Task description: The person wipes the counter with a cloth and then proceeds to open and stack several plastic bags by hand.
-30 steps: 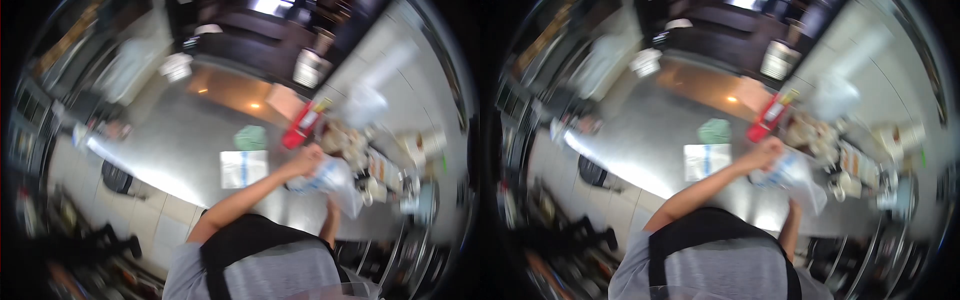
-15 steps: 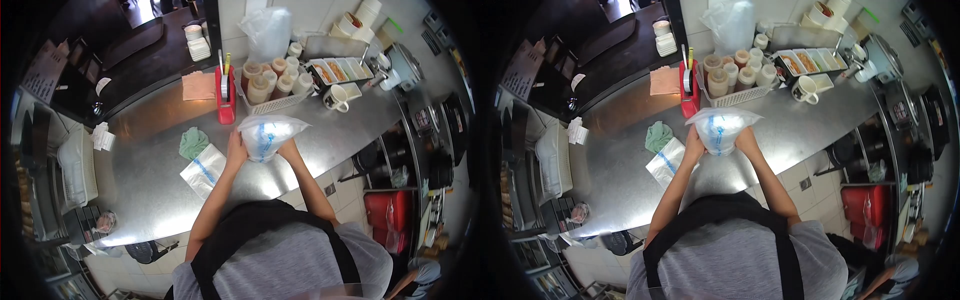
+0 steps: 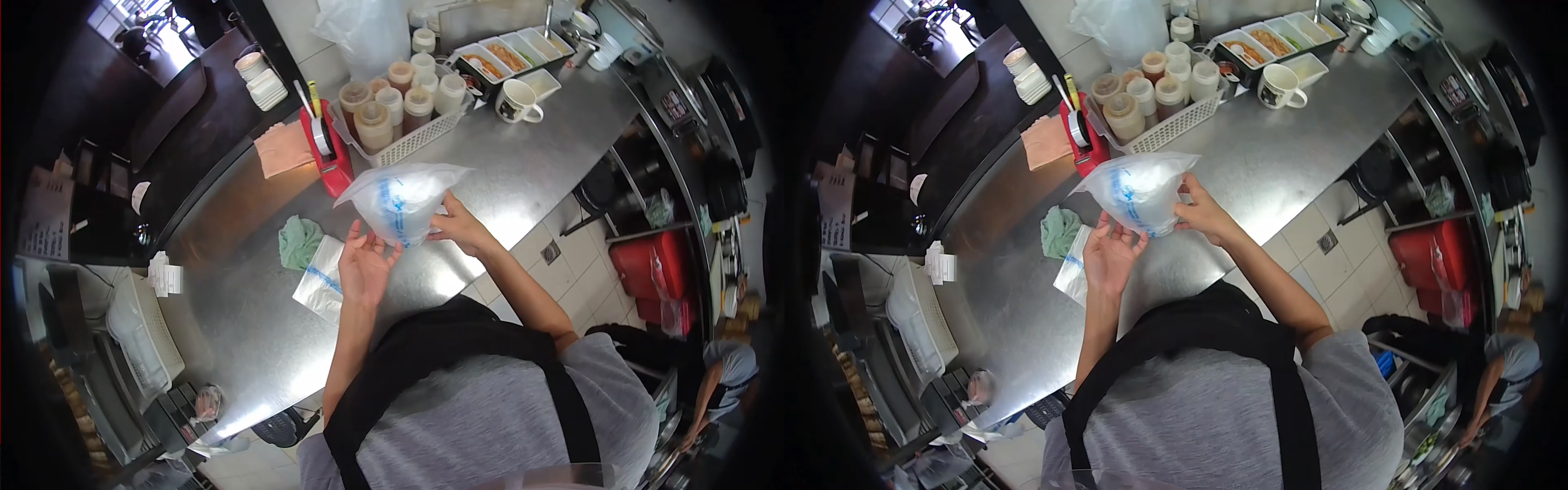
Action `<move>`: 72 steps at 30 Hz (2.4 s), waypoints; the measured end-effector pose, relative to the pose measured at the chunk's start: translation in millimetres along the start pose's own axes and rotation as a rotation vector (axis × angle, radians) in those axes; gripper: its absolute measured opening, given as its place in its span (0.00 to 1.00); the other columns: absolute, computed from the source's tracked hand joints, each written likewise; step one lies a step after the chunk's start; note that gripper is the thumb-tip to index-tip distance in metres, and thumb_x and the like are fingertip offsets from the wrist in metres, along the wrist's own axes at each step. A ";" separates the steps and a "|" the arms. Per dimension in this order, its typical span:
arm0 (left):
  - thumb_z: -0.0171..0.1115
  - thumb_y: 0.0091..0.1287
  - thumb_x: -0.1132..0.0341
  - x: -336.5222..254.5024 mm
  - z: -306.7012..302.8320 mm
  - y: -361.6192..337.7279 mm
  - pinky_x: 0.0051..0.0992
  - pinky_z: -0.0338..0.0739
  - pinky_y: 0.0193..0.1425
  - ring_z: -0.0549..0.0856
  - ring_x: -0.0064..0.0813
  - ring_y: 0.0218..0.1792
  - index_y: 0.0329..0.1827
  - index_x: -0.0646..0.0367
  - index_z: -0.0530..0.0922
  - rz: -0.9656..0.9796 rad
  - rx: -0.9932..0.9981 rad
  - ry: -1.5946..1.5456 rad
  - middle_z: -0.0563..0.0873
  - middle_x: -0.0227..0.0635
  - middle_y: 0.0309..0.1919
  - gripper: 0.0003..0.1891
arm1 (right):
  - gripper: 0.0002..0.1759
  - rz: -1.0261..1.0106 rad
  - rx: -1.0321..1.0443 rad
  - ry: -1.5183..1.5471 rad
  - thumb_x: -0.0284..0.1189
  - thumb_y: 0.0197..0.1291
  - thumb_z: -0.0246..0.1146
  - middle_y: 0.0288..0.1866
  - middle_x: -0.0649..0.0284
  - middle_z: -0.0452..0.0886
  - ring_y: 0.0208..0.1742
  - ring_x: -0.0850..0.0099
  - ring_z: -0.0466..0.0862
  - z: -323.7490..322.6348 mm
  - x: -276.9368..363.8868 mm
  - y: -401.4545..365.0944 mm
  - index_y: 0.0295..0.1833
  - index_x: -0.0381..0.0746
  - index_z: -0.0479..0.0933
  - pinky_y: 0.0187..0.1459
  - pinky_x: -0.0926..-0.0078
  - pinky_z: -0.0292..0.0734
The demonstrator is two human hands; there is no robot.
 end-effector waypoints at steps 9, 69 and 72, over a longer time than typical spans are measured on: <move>0.49 0.56 0.74 11.0 -9.1 12.1 0.40 0.66 0.59 0.69 0.31 0.59 0.57 0.49 0.62 0.116 0.259 0.040 0.70 0.34 0.56 0.24 | 0.34 -0.089 0.066 -0.074 0.25 0.49 0.58 0.58 0.54 0.61 0.46 0.69 0.74 2.9 -5.6 8.6 0.65 0.39 0.57 0.41 0.75 0.74; 0.37 0.71 0.55 -21.4 -63.8 88.9 0.29 0.67 0.59 0.76 0.35 0.52 0.55 0.68 0.69 0.611 -0.097 0.516 0.79 0.45 0.48 0.24 | 0.52 -0.741 -0.095 -0.245 0.38 0.30 0.79 0.55 0.55 0.72 0.55 0.65 0.74 33.5 13.5 8.3 0.62 0.34 0.58 0.55 0.69 0.68; 0.43 0.69 0.57 -35.9 -36.0 56.8 0.34 0.71 0.51 0.79 0.43 0.45 0.43 0.66 0.76 0.723 -0.152 1.093 0.82 0.48 0.40 0.20 | 0.52 -0.699 -0.049 -0.230 0.36 0.31 0.79 0.55 0.56 0.72 0.55 0.66 0.74 32.0 9.6 11.9 0.62 0.34 0.57 0.55 0.69 0.68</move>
Point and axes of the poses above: each hand's wrist, its own y-axis towards the middle knuckle, its own z-axis out of the palm, x = y × z, the point moved 9 cm from there along y, towards the middle knuckle
